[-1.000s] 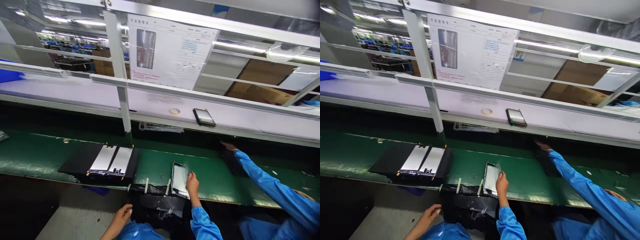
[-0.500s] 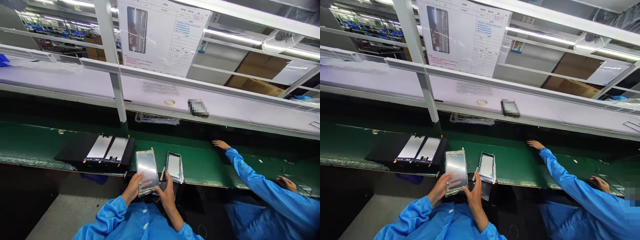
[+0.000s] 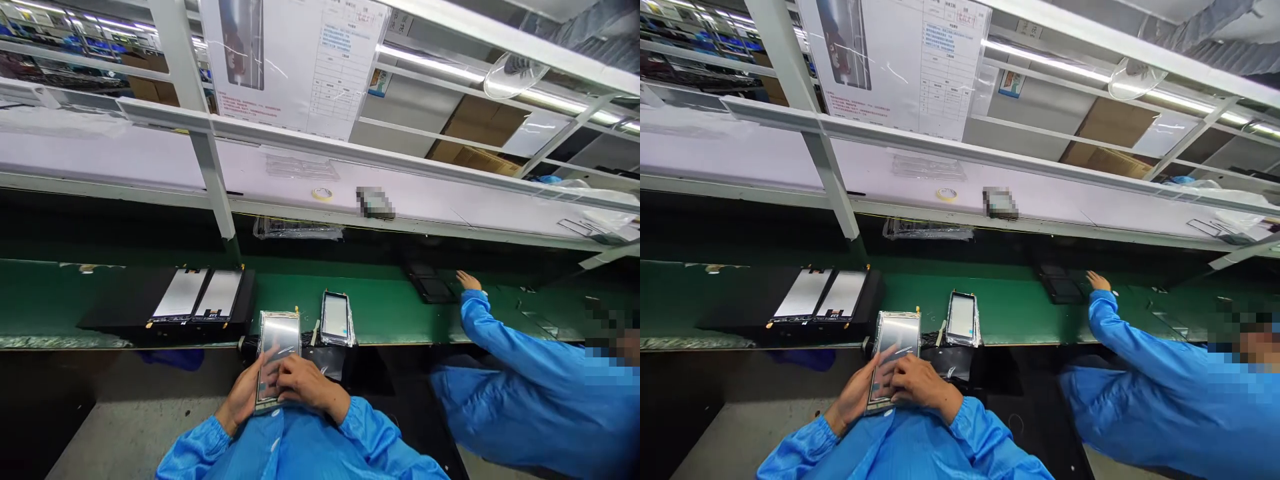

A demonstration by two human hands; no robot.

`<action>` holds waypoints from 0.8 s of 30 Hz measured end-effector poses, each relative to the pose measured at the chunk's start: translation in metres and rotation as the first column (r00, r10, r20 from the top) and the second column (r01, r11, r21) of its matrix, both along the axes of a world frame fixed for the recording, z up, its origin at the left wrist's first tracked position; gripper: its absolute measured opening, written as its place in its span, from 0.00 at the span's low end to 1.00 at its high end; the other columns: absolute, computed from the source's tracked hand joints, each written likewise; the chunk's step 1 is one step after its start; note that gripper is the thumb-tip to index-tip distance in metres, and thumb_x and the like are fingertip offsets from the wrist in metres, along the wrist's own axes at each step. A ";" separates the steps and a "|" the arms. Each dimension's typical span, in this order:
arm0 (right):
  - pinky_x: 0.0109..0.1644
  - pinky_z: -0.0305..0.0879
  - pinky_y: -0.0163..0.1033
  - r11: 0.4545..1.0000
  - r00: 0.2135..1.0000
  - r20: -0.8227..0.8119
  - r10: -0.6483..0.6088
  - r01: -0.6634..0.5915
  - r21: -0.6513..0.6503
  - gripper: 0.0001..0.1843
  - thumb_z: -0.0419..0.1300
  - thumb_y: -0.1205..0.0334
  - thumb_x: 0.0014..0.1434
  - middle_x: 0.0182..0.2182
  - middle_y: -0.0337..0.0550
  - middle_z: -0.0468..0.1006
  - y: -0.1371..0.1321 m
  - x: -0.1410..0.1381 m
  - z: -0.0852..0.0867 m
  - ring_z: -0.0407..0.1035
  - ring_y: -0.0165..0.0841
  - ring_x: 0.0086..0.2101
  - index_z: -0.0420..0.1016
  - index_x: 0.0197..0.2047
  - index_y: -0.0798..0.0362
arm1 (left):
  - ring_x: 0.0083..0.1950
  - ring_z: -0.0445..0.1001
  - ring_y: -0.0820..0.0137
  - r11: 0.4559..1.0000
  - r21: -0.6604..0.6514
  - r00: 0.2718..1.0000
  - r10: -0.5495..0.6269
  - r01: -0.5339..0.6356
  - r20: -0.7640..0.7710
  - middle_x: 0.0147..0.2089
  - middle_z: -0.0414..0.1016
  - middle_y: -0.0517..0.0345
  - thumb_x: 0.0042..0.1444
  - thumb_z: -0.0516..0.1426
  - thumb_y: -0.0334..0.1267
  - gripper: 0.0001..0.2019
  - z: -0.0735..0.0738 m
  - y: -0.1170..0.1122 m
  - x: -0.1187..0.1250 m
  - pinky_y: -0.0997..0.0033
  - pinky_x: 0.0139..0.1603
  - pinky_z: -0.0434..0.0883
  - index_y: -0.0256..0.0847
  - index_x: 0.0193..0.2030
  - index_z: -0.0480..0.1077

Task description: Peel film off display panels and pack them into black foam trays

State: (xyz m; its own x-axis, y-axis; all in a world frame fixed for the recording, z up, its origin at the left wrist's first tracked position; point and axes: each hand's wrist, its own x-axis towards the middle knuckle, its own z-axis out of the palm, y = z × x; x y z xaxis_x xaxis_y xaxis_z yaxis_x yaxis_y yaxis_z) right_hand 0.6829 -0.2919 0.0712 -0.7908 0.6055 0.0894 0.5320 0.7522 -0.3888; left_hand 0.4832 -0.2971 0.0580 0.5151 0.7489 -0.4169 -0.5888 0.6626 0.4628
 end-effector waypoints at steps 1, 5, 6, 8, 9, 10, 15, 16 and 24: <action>0.47 0.64 0.37 1.000 1.000 0.012 0.014 -0.014 0.020 0.13 0.62 0.50 0.65 0.45 0.43 0.74 -0.003 -0.001 -0.001 0.65 0.36 0.49 0.75 0.46 0.48 | 0.40 0.82 0.63 1.000 -0.002 1.000 0.008 -0.008 0.004 0.54 0.80 0.46 0.67 0.53 0.47 0.26 0.000 0.000 0.000 0.68 0.32 0.78 0.46 0.70 0.58; 0.44 0.65 0.38 0.996 0.997 0.081 0.001 -0.007 0.083 0.08 0.57 0.57 0.68 0.45 0.46 0.74 -0.013 -0.002 -0.009 0.66 0.36 0.46 0.72 0.45 0.53 | 0.39 0.82 0.61 0.997 -0.067 1.000 0.025 -0.026 -0.014 0.49 0.82 0.46 0.68 0.52 0.48 0.27 -0.002 0.000 0.004 0.67 0.31 0.77 0.47 0.71 0.55; 0.43 0.65 0.38 0.997 0.996 0.088 -0.012 0.006 0.078 0.08 0.55 0.59 0.69 0.44 0.47 0.74 -0.015 -0.001 -0.010 0.66 0.36 0.44 0.71 0.46 0.54 | 0.38 0.82 0.60 0.996 -0.090 1.000 0.012 -0.013 -0.015 0.48 0.82 0.44 0.68 0.51 0.49 0.26 -0.002 0.000 0.005 0.66 0.31 0.77 0.44 0.69 0.59; 0.41 0.65 0.38 0.998 0.995 0.082 -0.057 0.055 0.022 0.07 0.52 0.62 0.70 0.42 0.46 0.74 -0.017 0.001 -0.011 0.67 0.35 0.41 0.68 0.46 0.54 | 0.34 0.81 0.60 0.992 -0.122 1.000 -0.022 0.022 0.003 0.41 0.82 0.43 0.67 0.51 0.52 0.25 -0.003 0.000 0.009 0.65 0.30 0.76 0.37 0.61 0.69; 0.41 0.64 0.37 0.996 0.994 0.065 -0.087 0.088 -0.017 0.06 0.51 0.63 0.70 0.41 0.45 0.74 -0.018 0.002 -0.010 0.67 0.34 0.39 0.67 0.46 0.54 | 0.30 0.79 0.62 0.991 -0.128 0.999 -0.031 0.033 0.016 0.37 0.82 0.44 0.67 0.50 0.53 0.25 -0.003 0.000 0.011 0.67 0.28 0.75 0.34 0.55 0.73; 0.41 0.64 0.37 0.992 0.993 0.039 -0.115 0.118 -0.055 0.05 0.52 0.62 0.70 0.41 0.44 0.74 -0.018 0.002 -0.009 0.67 0.34 0.39 0.67 0.46 0.53 | 0.27 0.77 0.65 0.991 -0.129 0.999 -0.031 0.035 0.030 0.32 0.80 0.46 0.67 0.50 0.54 0.25 -0.003 0.000 0.013 0.69 0.26 0.73 0.32 0.47 0.76; 0.47 0.64 0.41 0.986 0.985 -0.073 -0.159 0.155 -0.061 0.28 0.65 0.42 0.59 0.48 0.47 0.73 -0.015 -0.004 -0.012 0.66 0.39 0.46 0.66 0.52 0.53 | 0.17 0.64 0.75 0.989 -0.148 0.994 -0.014 0.030 0.113 0.21 0.70 0.58 0.66 0.52 0.53 0.24 0.000 0.005 0.020 0.77 0.18 0.62 0.34 0.30 0.74; 0.46 0.64 0.41 0.985 0.983 -0.069 -0.168 0.165 -0.054 0.29 0.65 0.40 0.57 0.47 0.47 0.73 -0.014 -0.006 -0.013 0.66 0.39 0.46 0.67 0.52 0.53 | 0.18 0.64 0.75 0.987 -0.154 0.993 -0.015 0.034 0.121 0.21 0.70 0.58 0.66 0.52 0.53 0.24 0.000 0.006 0.021 0.76 0.18 0.63 0.34 0.31 0.74; 0.43 0.60 0.37 0.990 0.991 -0.074 -0.115 0.109 -0.088 0.17 0.62 0.44 0.63 0.42 0.41 0.73 -0.012 -0.001 -0.009 0.65 0.35 0.44 0.73 0.44 0.48 | 0.24 0.73 0.70 0.985 -0.166 0.990 -0.014 0.038 0.142 0.28 0.76 0.53 0.68 0.50 0.51 0.23 -0.011 0.005 0.022 0.74 0.25 0.69 0.33 0.35 0.75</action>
State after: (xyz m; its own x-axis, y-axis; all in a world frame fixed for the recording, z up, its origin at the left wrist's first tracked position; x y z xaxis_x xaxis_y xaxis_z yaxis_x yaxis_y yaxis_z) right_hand 0.6816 -0.3037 0.0620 -0.7100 0.6979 0.0938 0.5765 0.6527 -0.4916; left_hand 0.5055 -0.2922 0.0469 0.5952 0.6600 -0.4584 -0.6215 0.7397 0.2580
